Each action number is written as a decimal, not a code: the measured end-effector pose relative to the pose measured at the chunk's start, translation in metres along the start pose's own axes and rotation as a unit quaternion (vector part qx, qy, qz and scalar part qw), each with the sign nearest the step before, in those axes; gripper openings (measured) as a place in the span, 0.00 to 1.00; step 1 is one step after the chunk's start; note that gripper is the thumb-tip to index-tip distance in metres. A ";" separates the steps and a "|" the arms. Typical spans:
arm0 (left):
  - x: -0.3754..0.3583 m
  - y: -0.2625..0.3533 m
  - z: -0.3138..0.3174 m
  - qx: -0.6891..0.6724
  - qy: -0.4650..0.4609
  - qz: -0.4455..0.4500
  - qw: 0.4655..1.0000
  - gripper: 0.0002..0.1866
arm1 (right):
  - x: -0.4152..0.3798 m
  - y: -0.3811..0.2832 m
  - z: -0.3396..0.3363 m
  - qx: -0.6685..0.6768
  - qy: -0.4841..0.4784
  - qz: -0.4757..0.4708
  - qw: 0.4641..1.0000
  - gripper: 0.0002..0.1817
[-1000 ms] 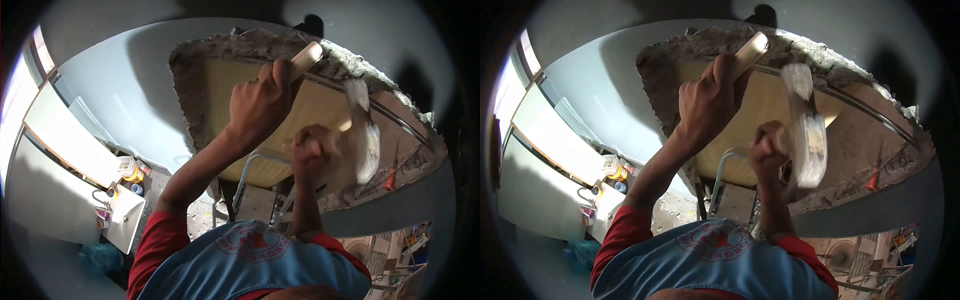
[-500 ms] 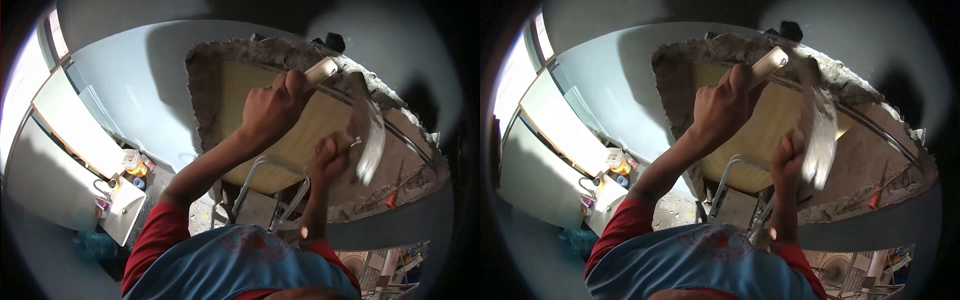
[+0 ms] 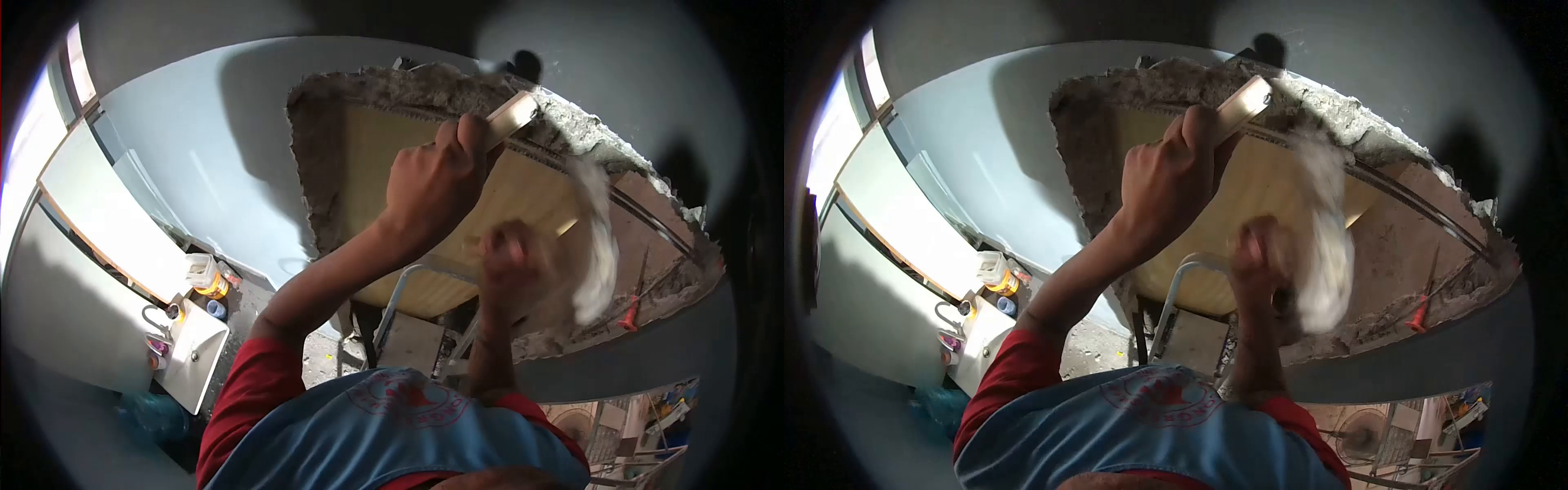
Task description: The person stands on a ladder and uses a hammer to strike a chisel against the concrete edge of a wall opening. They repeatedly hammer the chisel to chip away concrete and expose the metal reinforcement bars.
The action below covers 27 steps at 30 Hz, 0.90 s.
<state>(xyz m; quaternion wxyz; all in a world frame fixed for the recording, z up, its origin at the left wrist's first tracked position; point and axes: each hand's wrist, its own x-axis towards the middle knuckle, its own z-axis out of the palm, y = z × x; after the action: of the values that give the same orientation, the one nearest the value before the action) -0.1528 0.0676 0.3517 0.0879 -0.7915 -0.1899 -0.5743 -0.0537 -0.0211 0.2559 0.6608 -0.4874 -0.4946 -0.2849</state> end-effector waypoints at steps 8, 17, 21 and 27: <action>0.005 0.002 -0.004 0.017 -0.011 0.004 1.000 0.18 | 0.003 -0.019 -0.019 0.184 0.004 -0.002 0.983 0.31; 0.006 0.004 -0.011 0.026 -0.034 -0.001 0.999 0.19 | 0.009 -0.023 -0.031 0.228 0.038 0.142 0.963 0.20; 0.004 0.006 -0.009 0.054 -0.028 0.007 0.998 0.18 | -0.011 0.035 -0.022 -0.340 -0.004 -0.282 0.897 0.18; 0.004 0.003 -0.009 -0.002 -0.064 -0.042 0.997 0.17 | -0.017 0.006 -0.041 0.336 -0.046 0.261 0.904 0.15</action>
<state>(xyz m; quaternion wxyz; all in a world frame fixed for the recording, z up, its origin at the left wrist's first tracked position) -0.1582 0.0628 0.3585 0.0496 -0.8179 -0.2275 -0.5262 -0.0390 -0.0588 0.2363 0.8126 -0.3607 -0.4460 0.1034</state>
